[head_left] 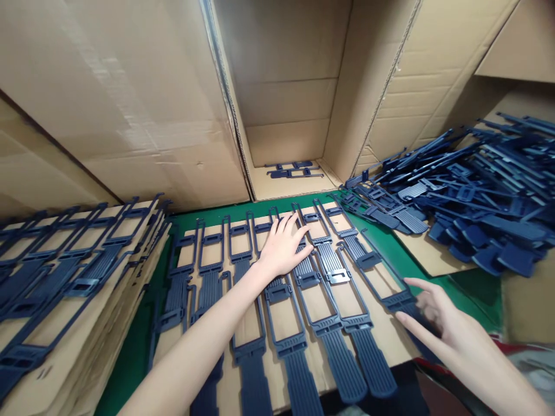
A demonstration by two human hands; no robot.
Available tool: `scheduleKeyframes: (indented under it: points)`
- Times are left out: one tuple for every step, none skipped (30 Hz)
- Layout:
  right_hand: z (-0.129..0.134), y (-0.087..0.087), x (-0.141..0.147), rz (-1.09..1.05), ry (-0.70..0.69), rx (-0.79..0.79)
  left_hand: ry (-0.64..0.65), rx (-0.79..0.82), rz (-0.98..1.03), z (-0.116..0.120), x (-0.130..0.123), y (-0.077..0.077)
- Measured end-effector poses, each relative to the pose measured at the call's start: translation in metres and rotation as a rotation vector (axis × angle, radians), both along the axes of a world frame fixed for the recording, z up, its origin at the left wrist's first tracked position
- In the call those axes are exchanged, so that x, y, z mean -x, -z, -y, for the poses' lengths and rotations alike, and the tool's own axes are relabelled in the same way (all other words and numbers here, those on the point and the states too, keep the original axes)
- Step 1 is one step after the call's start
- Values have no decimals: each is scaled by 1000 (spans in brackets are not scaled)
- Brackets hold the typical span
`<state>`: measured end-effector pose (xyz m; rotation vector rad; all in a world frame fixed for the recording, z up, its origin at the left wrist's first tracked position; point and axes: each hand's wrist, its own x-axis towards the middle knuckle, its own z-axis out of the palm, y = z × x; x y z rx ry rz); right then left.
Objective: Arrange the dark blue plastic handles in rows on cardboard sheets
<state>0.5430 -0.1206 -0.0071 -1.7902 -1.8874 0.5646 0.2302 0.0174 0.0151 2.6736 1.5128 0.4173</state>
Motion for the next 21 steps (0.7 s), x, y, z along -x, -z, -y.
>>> scheduleKeyframes:
  points:
    - [2,0,2,21,0,2,1,-2,-4,0,0,0]
    - [4,-1,5,35,-5,-2,2,-4,-7,0,0,-1]
    - [5,-2,6,43,-15,-7,4,-6,-10,0,0,-1]
    - [5,-4,8,49,-30,-11,7,-8,-12,0,0,-2]
    - [6,-6,9,52,-45,-17,9,-9,-14,0,0,-2]
    - [6,-8,9,56,-60,-24,9,-11,-15,0,0,-2]
    - [5,-11,9,60,-72,-29,8,-13,-17,-1,-1,-3]
    - [5,-14,8,60,-80,-33,6,-15,-20,-1,-1,-3]
    - [5,-17,7,53,-80,-39,5,-16,-24,-1,-1,-4]
    - [6,-20,5,38,-73,-48,3,-16,-30,-1,-1,-4]
    - [7,-22,3,19,-60,-55,3,-14,-37,-1,-1,-4]
    - [8,-25,2,-4,-42,-62,5,-10,-45,-1,-1,-5]
    - [10,-26,0,-28,-22,-68,5,-6,-51,-2,-1,-5]
    - [12,-28,0,-48,-4,-75,6,-1,-57,-2,-1,-5]
    - [13,-28,0,-61,8,-83,6,5,-62,-3,0,-6]
    - [14,-28,1,-68,12,-99,8,14,-69,-4,0,-7]
    - [15,-28,3,-71,5,-124,9,27,-77,-6,0,-8]
    - [14,-27,5,-70,-12,-154,9,44,-89,-8,0,-10]
    - [12,-25,8,-69,-40,-184,7,64,-106,-9,-1,-13]
    - [9,-24,11,-69,-71,-209,5,84,-125,-11,-3,-16]
    - [5,-22,14,-70,-102,-227,6,97,-144,-12,-5,-21]
